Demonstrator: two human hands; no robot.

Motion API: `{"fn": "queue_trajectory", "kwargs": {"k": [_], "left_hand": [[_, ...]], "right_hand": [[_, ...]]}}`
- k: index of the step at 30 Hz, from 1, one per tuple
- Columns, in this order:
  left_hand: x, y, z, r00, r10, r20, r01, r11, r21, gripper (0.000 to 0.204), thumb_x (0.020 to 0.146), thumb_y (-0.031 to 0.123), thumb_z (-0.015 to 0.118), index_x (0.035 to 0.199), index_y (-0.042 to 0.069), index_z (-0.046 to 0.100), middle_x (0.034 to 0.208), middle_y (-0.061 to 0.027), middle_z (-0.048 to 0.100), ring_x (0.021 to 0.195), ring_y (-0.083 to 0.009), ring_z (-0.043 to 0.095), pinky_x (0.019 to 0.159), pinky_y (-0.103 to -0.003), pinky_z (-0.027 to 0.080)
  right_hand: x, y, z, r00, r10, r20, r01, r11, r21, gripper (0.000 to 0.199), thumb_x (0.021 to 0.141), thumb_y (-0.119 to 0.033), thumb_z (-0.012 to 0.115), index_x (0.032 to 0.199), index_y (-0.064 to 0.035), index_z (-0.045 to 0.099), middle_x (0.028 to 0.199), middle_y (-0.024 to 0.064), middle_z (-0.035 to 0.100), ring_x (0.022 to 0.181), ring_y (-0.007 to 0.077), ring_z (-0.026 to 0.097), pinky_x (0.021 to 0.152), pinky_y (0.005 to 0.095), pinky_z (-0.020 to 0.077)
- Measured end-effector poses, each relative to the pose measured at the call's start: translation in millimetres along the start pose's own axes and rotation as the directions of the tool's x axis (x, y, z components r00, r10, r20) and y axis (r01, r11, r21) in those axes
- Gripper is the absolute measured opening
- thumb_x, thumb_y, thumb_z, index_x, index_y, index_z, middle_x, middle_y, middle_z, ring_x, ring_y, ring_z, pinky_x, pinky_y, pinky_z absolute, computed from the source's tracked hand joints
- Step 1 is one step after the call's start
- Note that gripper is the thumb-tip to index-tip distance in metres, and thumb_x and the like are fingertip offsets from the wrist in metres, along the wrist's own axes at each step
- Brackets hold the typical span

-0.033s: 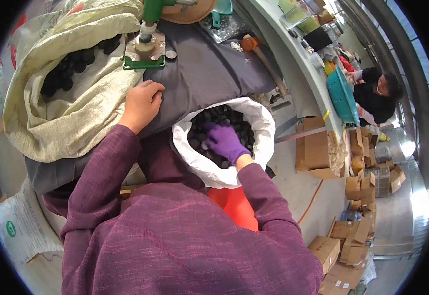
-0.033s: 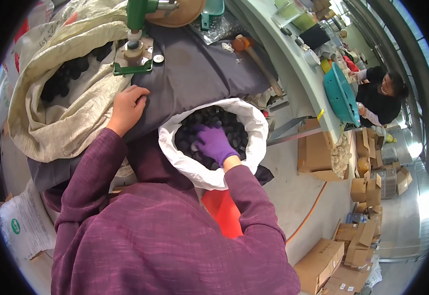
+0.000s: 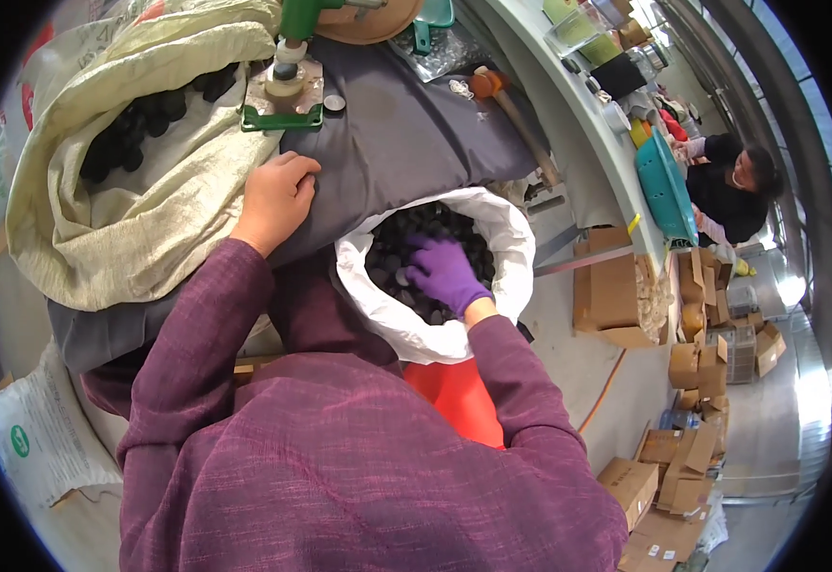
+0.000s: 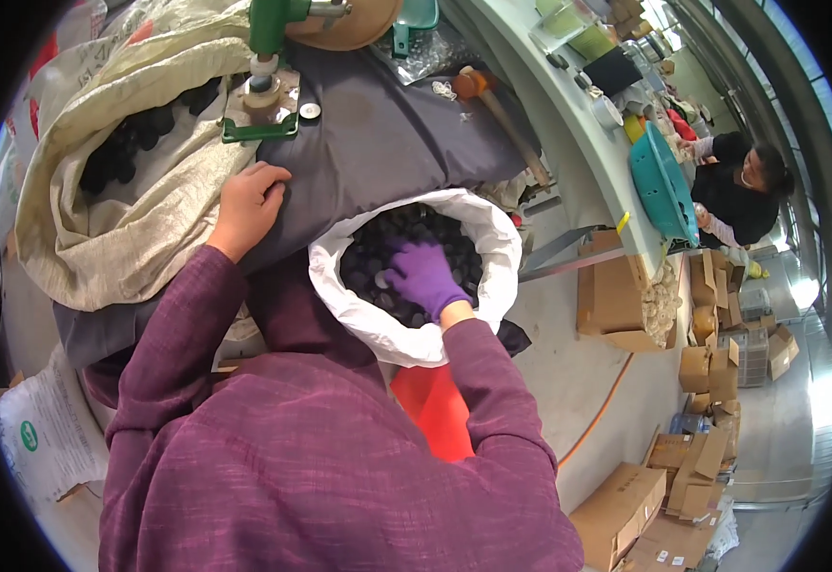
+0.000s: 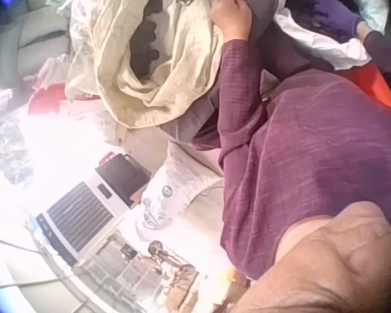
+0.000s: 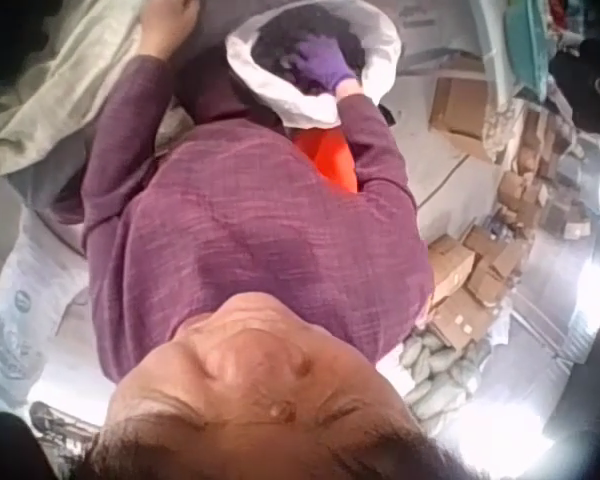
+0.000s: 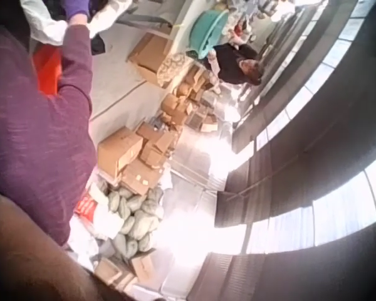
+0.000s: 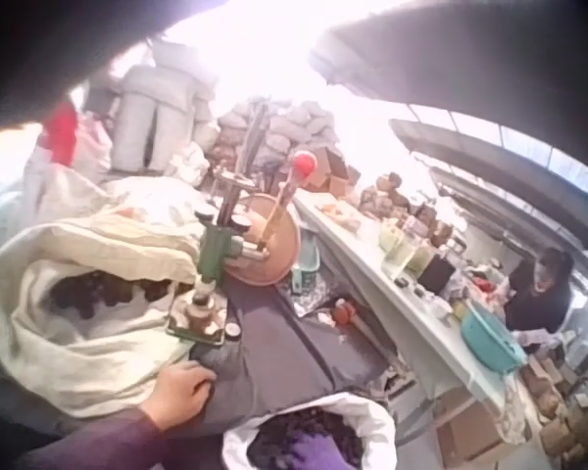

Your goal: The person processes small circular black components from a large sack using a manual hand press.

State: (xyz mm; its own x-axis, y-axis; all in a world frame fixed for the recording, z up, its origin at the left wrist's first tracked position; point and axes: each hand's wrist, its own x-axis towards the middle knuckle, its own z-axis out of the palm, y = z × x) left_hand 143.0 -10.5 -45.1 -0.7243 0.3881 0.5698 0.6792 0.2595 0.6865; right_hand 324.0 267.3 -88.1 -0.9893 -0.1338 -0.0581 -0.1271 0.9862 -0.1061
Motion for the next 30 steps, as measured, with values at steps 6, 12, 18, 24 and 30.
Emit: {"fn": "queue_trajectory", "kwargs": {"k": [6, 12, 18, 24, 30], "left_hand": [[5, 1, 0, 1.0, 0.027, -0.005, -0.027, 1.0, -0.007, 0.012, 0.078, 0.004, 0.064, 0.089, 0.003, 0.069, 0.082, -0.0121, 0.066, 0.077, -0.0335, 0.065, 0.069, -0.041, 0.052], [-16, 42, -8, 0.898, 0.414, 0.15, -0.429, 0.9, 0.083, 0.043, 0.069, 0.015, 0.078, 0.106, 0.002, 0.062, 0.101, -0.0142, 0.064, 0.094, -0.0338, 0.06, 0.08, -0.042, 0.049], [-75, 89, 39, 0.624, 0.459, 0.632, -0.642, 0.762, 0.08, 0.06, 0.066, 0.031, 0.081, 0.117, 0.009, 0.06, 0.11, -0.0047, 0.062, 0.111, -0.0228, 0.055, 0.08, -0.039, 0.044], [-90, 63, 51, 0.696, 0.45, 0.56, -0.573, 0.817, 0.056, 0.016, 0.073, 0.023, 0.066, 0.062, 0.015, 0.058, 0.062, 0.0012, 0.059, 0.071, -0.0188, 0.058, 0.073, -0.039, 0.042], [-95, 66, 33, 0.681, 0.478, 0.556, -0.506, 0.855, -0.115, 0.013, 0.068, 0.018, 0.066, 0.062, 0.012, 0.056, 0.059, -0.002, 0.057, 0.068, -0.0221, 0.058, 0.069, -0.039, 0.042]], "right_hand": [[-62, 29, -7, 0.957, 0.282, 0.065, -0.289, 0.91, 0.297, 0.047, 0.086, -0.038, 0.062, 0.127, -0.015, 0.061, 0.148, 0.0162, 0.042, 0.129, 0.0383, 0.045, 0.107, 0.0442, 0.0383], [-87, -35, -72, 0.936, 0.282, 0.213, -0.351, 0.678, 0.645, 0.053, 0.085, -0.037, 0.07, 0.13, -0.0102, 0.06, 0.131, 0.0156, 0.059, 0.125, 0.0289, 0.052, 0.11, 0.0372, 0.0364], [-111, -58, -42, 0.944, 0.286, 0.165, -0.323, 0.904, 0.281, 0.032, 0.086, -0.038, 0.067, 0.1, -0.0096, 0.071, 0.096, 0.0095, 0.069, 0.1, 0.0286, 0.06, 0.1, 0.0429, 0.038], [-113, -75, -17, 0.927, 0.36, -0.109, -0.253, 0.812, 0.526, 0.035, 0.091, -0.037, 0.063, 0.078, -0.005, 0.064, 0.07, 0.0143, 0.061, 0.065, 0.0335, 0.059, 0.058, 0.0422, 0.0443], [-123, -98, -28, 0.934, 0.357, -0.03, -0.293, 0.809, 0.51, 0.025, 0.092, -0.029, 0.062, 0.086, -0.0053, 0.069, 0.073, 0.015, 0.063, 0.067, 0.0324, 0.062, 0.06, 0.0411, 0.0461]]}}
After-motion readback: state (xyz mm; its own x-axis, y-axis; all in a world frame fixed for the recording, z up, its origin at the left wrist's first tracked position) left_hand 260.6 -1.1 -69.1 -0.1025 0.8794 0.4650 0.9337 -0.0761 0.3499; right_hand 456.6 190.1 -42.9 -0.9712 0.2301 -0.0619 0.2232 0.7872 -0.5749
